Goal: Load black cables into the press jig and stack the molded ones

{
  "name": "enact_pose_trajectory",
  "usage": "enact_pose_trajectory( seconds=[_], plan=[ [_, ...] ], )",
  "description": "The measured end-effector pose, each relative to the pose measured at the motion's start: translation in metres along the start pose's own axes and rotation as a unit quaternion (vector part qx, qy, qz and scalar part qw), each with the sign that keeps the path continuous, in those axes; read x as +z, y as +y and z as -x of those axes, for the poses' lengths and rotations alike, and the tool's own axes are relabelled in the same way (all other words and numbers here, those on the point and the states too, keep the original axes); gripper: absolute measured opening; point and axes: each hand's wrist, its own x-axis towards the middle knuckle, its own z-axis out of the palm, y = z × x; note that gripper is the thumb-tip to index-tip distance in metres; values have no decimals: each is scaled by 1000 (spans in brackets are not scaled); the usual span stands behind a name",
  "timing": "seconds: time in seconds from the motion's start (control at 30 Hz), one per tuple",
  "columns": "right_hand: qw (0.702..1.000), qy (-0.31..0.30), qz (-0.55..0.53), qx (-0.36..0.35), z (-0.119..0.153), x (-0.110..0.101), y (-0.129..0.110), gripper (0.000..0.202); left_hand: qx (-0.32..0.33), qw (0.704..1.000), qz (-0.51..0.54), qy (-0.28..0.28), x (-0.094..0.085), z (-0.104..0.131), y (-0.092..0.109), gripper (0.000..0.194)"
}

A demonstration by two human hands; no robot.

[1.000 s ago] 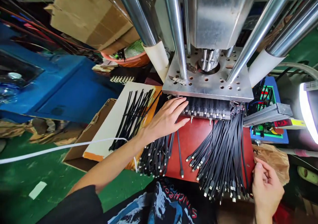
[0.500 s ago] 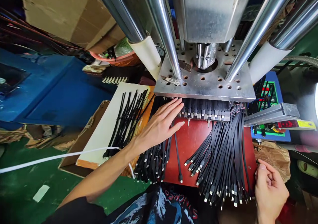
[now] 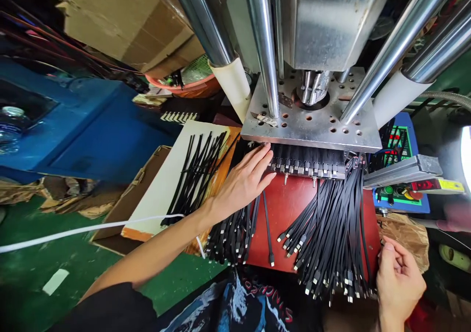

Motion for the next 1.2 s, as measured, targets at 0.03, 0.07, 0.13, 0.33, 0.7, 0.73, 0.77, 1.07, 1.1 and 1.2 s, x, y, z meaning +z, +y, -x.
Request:
enact_pose_trajectory(
  seconds=[0.03,0.07,0.13,0.33,0.7,0.73,0.77,1.07,1.1,1.2],
  plan=[
    [1000,7,-4,3,0,0,0,52,2,1000,10,1,-2,0,-3,48],
    [1000,13,-11,9,0,1,-1,51,4,1000,24,7,-4,0,-5,45],
    [999,15,-24,15,0,1,-4,50,11,998,51,31,-6,-1,-11,39],
    [999,11,-37,8,1,1,-11,48,8,992,81,95,0,-9,-13,19],
    [999,3,-38,-5,2,1,-13,50,-234,906,332,116,2,-9,-19,53],
    [999,5,-41,-7,1,1,-13,48,-253,892,359,110,5,-10,-21,56],
    [999,11,-45,-10,1,1,-14,47,-269,876,387,101,7,-10,-22,58],
    [998,12,-56,-3,1,1,-15,42,-249,876,406,76,-1,-9,-11,51],
    [998,8,-56,1,1,1,-16,41,-216,900,370,81,-4,-7,-7,48],
    [998,10,-56,-4,0,1,-14,39,-106,952,272,90,-7,-7,2,37]
  ],
)
